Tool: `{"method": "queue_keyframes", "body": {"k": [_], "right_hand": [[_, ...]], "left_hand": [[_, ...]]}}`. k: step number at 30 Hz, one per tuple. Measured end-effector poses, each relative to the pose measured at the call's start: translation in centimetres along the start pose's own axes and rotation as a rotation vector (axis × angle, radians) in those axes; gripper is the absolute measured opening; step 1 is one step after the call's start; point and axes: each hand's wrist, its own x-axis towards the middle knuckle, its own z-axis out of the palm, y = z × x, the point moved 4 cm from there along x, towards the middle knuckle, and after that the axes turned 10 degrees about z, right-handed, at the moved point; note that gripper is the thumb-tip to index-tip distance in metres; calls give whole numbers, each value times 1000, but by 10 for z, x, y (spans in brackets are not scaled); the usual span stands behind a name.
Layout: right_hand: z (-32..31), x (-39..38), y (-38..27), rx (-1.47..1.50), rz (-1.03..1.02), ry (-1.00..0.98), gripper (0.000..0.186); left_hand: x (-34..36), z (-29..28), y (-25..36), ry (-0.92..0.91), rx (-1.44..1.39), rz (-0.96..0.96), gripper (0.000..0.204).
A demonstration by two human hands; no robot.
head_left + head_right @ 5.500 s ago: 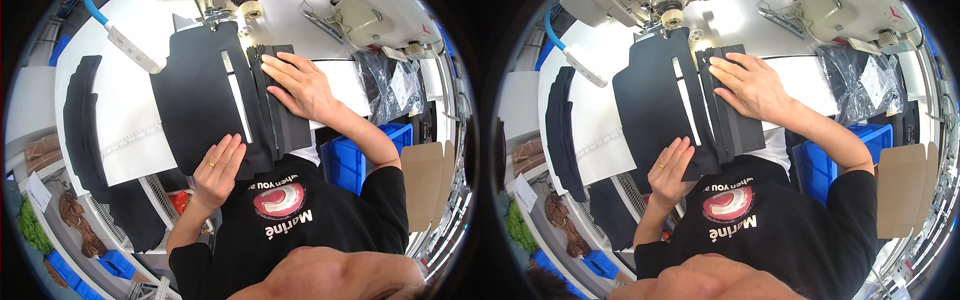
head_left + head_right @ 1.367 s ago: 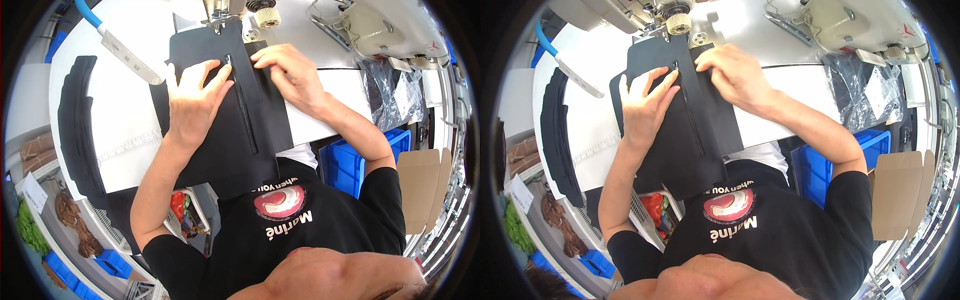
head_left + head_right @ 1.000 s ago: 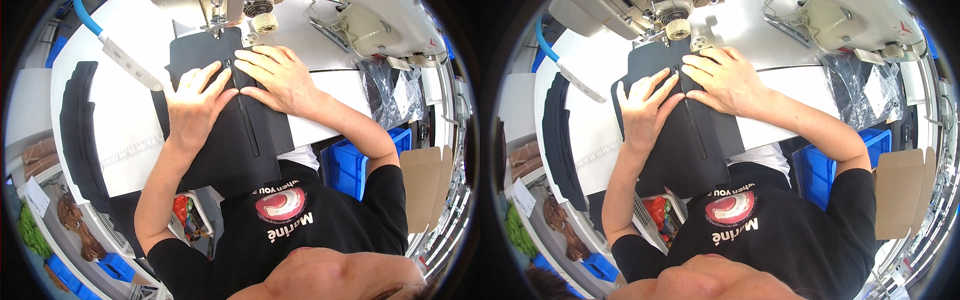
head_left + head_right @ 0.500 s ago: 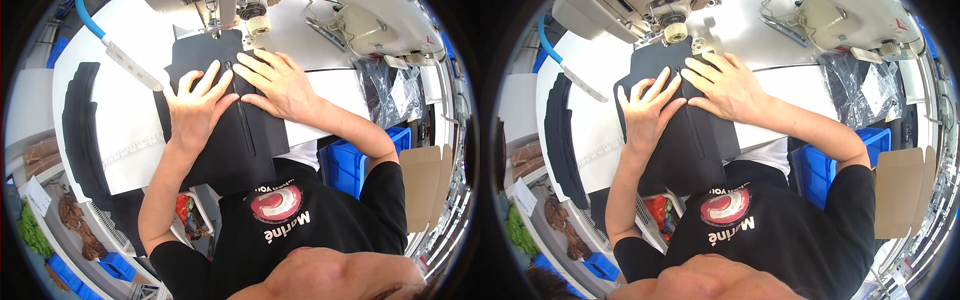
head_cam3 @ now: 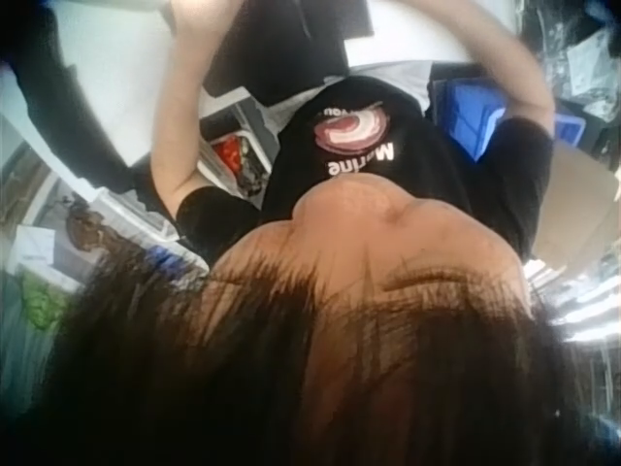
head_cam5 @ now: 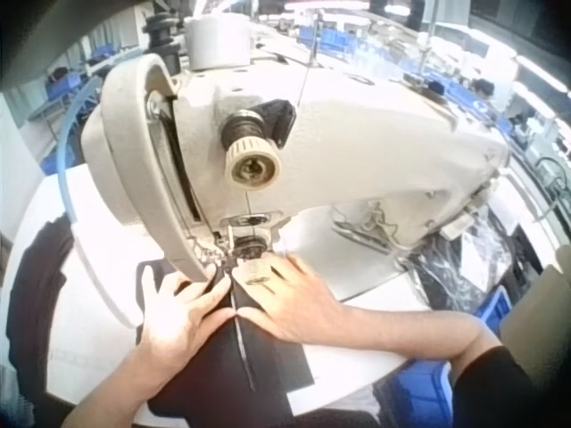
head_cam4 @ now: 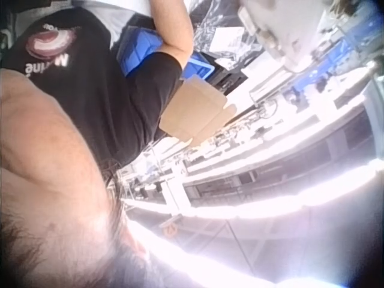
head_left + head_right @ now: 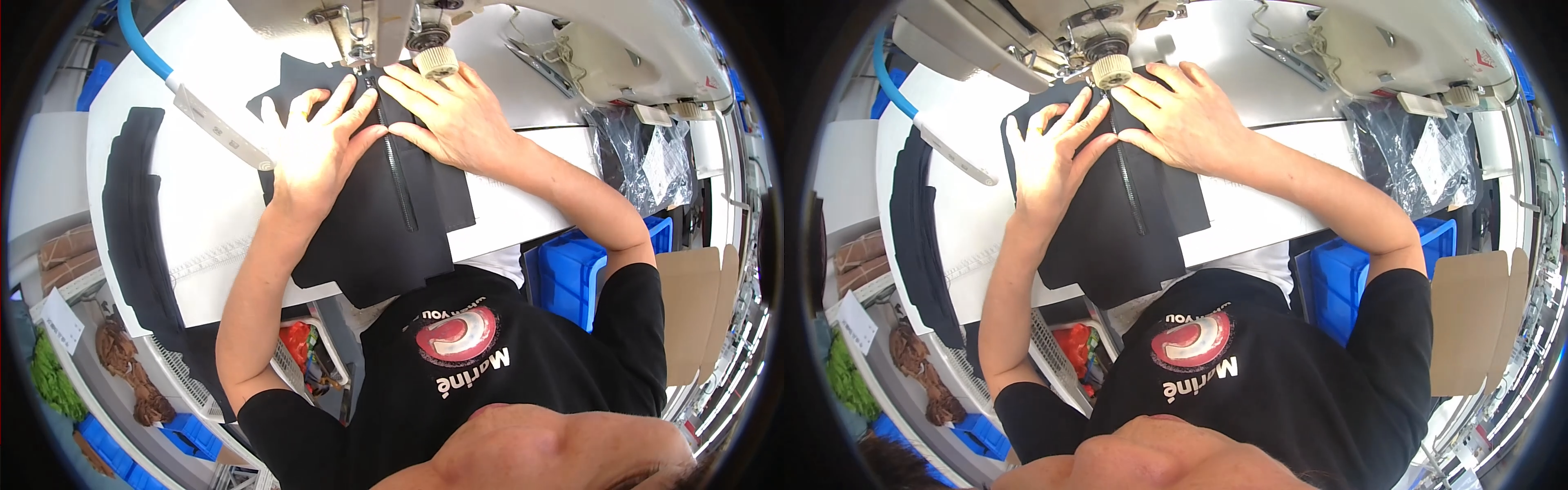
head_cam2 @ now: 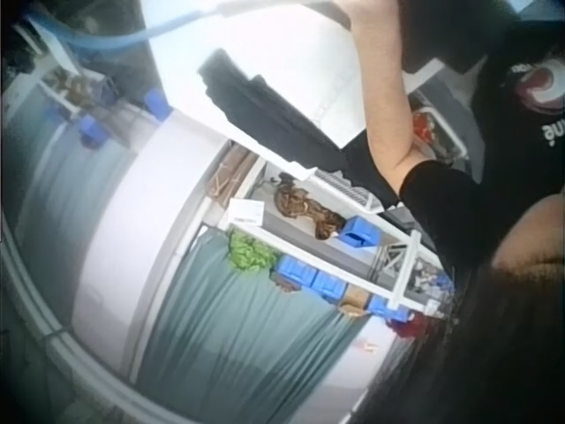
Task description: Sewing a zipper onto a piece of black material using an industrial sewing machine.
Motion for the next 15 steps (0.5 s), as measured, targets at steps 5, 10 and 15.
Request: {"method": "queue_keyframes", "body": {"k": [5,10,15], "right_hand": [[-1,8,2,64,15,-64,46],[-100,-9,27,252,-34,80,39],[-241,-70,137,-185,358,514,36]], "left_hand": [[2,-4,0,50,-31,19,43],[2,-3,1,-10,-47,-46,41],[1,-2,1,82,-65,-23,41]]}}
